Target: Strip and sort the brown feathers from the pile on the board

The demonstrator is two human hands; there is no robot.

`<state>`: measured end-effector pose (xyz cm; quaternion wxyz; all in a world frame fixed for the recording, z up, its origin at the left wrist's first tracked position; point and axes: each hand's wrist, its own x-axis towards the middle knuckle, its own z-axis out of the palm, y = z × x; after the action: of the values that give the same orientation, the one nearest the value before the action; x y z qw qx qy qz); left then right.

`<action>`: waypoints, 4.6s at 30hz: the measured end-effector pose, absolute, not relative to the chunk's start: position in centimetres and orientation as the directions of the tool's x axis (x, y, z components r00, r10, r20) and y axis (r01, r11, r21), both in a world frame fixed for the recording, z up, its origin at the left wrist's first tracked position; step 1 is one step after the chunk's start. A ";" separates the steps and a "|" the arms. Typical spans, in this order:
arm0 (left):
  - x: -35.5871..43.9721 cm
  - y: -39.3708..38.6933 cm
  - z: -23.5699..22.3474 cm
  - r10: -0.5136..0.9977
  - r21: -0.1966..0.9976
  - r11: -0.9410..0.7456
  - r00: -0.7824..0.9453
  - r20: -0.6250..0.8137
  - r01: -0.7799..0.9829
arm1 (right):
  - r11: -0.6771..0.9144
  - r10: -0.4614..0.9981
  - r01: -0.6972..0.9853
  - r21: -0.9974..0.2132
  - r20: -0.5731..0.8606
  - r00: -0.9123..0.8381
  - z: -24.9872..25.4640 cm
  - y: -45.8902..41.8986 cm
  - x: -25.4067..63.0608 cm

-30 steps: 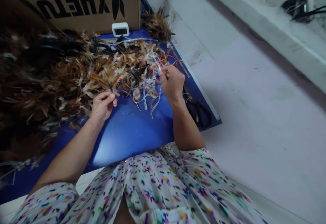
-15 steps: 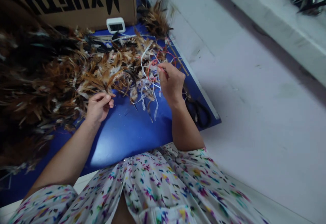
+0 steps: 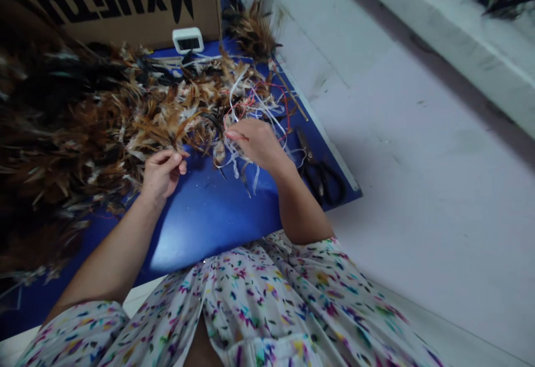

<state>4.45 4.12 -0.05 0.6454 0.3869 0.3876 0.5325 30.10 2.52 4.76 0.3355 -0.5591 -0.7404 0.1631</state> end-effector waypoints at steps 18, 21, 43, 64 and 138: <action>4.6 4.3 -0.3 0.987 0.908 0.113 0.152 -0.055 -0.404 | -0.059 0.959 0.859 -0.509 0.209 0.190 1.1 5.6 33.0; 4.6 4.3 -0.3 0.986 0.907 0.111 0.160 -0.049 -0.405 | -0.014 0.931 0.762 -0.647 0.269 0.246 1.7 5.3 33.7; 4.5 4.4 -0.6 0.983 0.919 0.089 0.181 -0.020 -0.384 | 0.294 0.772 0.526 -0.798 0.523 0.362 11.2 -0.4 32.2; 4.4 4.4 -0.7 0.984 0.917 0.097 0.174 -0.031 -0.386 | 0.051 0.992 0.955 -0.293 0.123 -0.015 4.5 1.4 38.2; 4.7 4.2 -0.3 0.983 0.901 0.119 0.175 -0.049 -0.417 | -0.144 0.917 0.651 -0.745 0.146 0.370 2.3 7.0 38.6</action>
<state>4.66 4.21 -0.31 0.6569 0.3952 0.3580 0.5330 38.56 7.04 2.27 0.3794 -0.7357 -0.5329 0.1758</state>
